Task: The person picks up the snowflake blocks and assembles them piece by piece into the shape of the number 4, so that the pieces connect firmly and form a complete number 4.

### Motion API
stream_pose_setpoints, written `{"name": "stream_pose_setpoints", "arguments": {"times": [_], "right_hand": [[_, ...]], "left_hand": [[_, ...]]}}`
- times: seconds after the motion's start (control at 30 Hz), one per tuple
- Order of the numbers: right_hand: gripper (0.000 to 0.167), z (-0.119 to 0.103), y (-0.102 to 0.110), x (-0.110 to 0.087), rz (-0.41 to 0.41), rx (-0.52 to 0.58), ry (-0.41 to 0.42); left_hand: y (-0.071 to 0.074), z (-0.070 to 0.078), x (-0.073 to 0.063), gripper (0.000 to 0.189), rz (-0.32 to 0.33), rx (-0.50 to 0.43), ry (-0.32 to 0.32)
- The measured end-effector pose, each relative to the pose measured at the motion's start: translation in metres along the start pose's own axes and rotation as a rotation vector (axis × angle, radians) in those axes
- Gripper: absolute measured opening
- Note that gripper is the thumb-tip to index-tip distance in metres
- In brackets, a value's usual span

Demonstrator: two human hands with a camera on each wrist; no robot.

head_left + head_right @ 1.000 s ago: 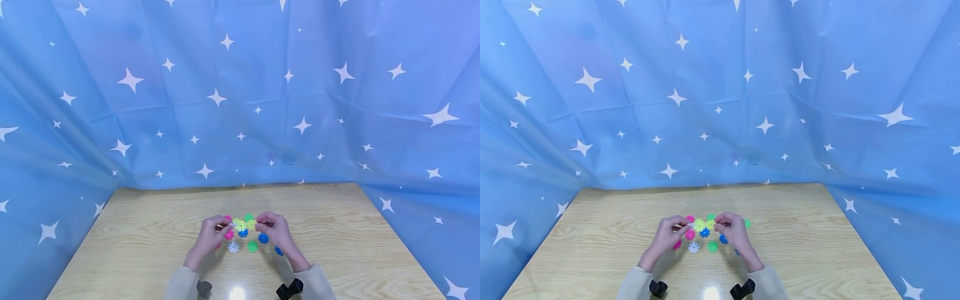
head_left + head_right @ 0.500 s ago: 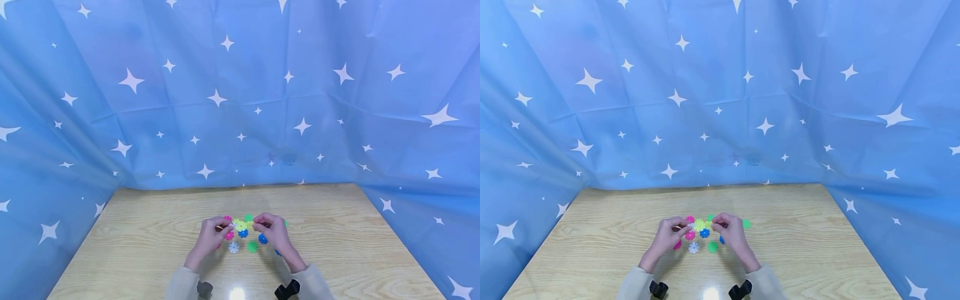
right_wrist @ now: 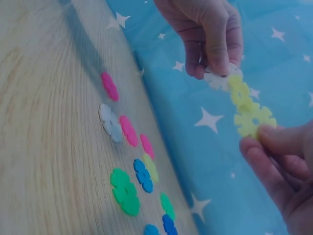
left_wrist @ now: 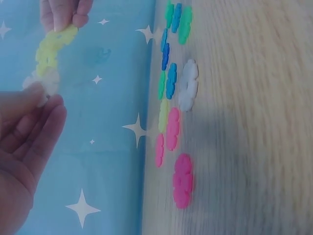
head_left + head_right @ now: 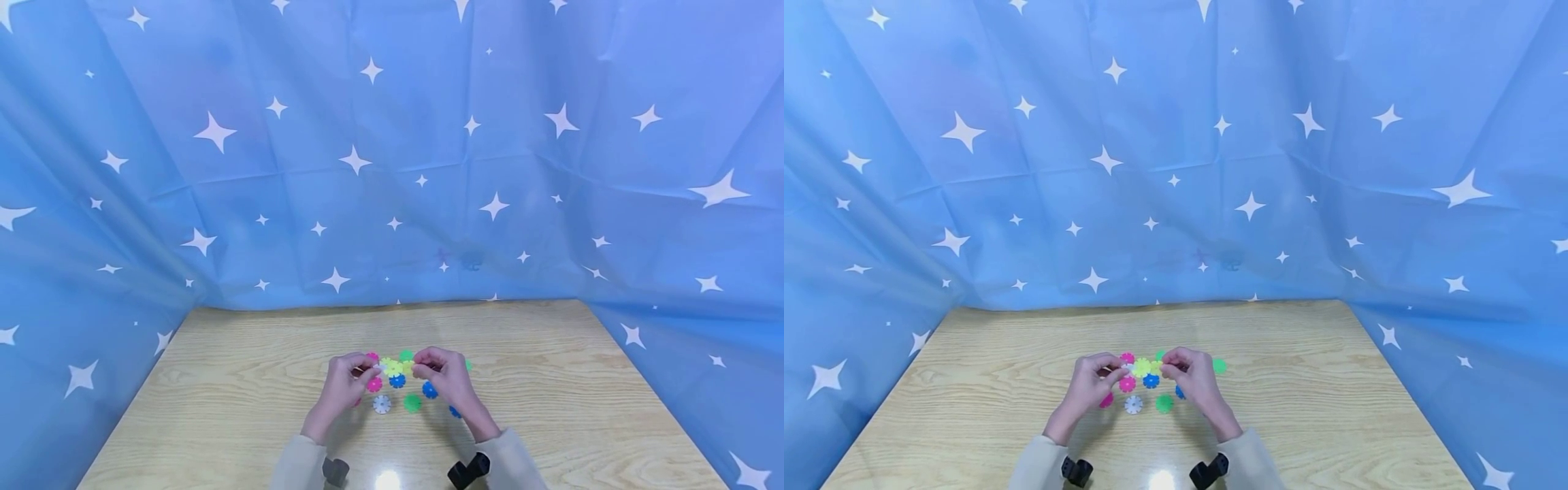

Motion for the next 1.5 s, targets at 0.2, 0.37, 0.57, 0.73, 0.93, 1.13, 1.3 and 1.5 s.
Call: {"name": "stream_pose_setpoints", "arguments": {"times": [0.2, 0.37, 0.57, 0.73, 0.93, 1.13, 1.3, 1.5], "right_hand": [[0.004, -0.005, -0.001, 0.000, -0.022, 0.001, 0.045], [0.004, -0.006, -0.001, 0.000, -0.051, 0.019, 0.087], [0.004, -0.006, -0.002, -0.001, -0.077, 0.045, 0.128], [0.006, -0.005, -0.004, -0.001, -0.073, 0.050, 0.152], [0.004, -0.001, -0.007, 0.002, -0.063, 0.041, 0.143], [0.002, 0.020, -0.007, 0.009, -0.062, 0.030, 0.119], [0.007, 0.022, -0.007, 0.011, -0.035, 0.027, 0.082], [0.007, 0.018, -0.005, 0.013, 0.013, 0.042, 0.057]], "left_hand": [[0.002, 0.002, 0.000, 0.007, 0.018, -0.003, -0.015], [0.003, 0.005, -0.001, 0.010, 0.024, 0.015, -0.057], [0.002, 0.007, -0.002, 0.012, 0.040, 0.019, -0.103], [0.001, 0.009, -0.003, 0.012, 0.061, 0.008, -0.127], [0.004, 0.005, -0.001, 0.011, 0.076, 0.018, -0.041], [0.009, 0.015, 0.003, 0.012, 0.120, 0.025, 0.020], [0.018, 0.039, 0.005, 0.010, 0.146, 0.005, -0.016], [0.015, 0.002, 0.000, 0.013, 0.197, -0.225, 0.225]]}}
Point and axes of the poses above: each hand's wrist, its own x-axis towards the middle knuckle, its own y-axis out of the back of the hand, z = x × y, the point moved 7 cm from there along x, towards the middle knuckle, and after that the axes turned 2 degrees about -z, right-handed, at the moved point
